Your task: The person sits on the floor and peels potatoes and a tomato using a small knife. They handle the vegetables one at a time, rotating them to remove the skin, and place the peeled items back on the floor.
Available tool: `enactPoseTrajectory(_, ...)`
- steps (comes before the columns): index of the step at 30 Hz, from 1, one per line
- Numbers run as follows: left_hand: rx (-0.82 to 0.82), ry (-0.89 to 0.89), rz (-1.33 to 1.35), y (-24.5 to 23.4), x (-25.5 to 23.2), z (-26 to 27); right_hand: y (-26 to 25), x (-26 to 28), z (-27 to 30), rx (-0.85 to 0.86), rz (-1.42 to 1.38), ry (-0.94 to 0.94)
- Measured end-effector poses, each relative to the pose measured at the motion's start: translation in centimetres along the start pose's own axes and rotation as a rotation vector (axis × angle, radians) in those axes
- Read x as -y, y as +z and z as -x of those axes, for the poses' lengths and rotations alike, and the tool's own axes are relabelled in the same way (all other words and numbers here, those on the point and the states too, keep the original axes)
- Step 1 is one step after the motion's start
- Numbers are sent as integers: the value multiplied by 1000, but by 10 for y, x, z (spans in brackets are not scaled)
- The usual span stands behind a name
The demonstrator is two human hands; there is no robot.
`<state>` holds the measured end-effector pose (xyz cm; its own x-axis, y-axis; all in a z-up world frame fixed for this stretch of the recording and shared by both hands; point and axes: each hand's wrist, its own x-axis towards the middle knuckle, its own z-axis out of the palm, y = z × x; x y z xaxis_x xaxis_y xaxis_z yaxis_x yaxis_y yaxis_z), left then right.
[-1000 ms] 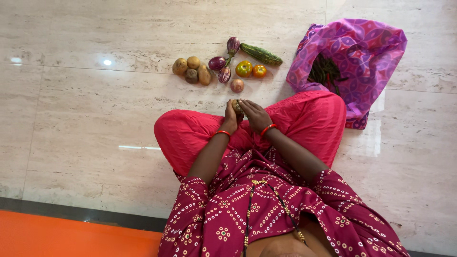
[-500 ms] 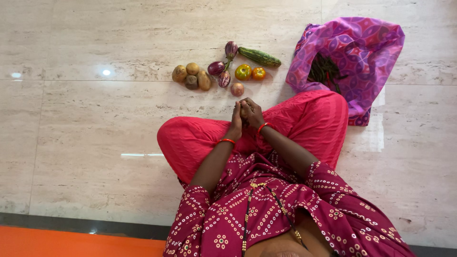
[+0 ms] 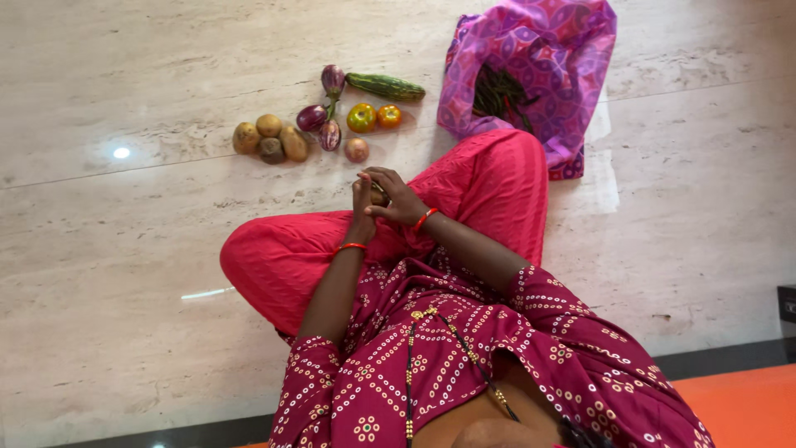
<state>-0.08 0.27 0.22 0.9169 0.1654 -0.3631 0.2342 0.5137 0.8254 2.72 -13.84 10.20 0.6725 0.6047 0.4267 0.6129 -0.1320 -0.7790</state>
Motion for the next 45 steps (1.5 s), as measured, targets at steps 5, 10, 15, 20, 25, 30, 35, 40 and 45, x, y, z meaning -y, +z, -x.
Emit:
enactPoseTrajectory(5,141,94,61,4,16,8,26,-60,11,-128,-345,309)
enactPoseTrajectory(10,15,72,-29,5,24,7,38,-89,11,-227,-936,540)
enactPoseTrajectory(15,-112,185,-60,6,17,-6,28,-33,8,-259,-863,544)
enactPoseTrajectory(20,-144,40,212,24,-27,-20,-3,4,-9,-188,-67,169)
enactPoseTrajectory(25,86,18,130,56,-52,-11,-19,-24,-10,-299,-216,202)
enactPoseTrajectory(30,114,-27,-37,37,-20,5,4,-80,-1,-234,-986,633)
enactPoseTrajectory(35,-47,95,137,8,12,3,29,-89,-9,-227,-1329,843)
enactPoseTrajectory(40,-50,3,433,5,16,-11,25,-69,-17,-337,-998,658)
enactPoseTrajectory(45,-40,-104,630,-17,35,-26,19,-11,-16,-135,66,114)
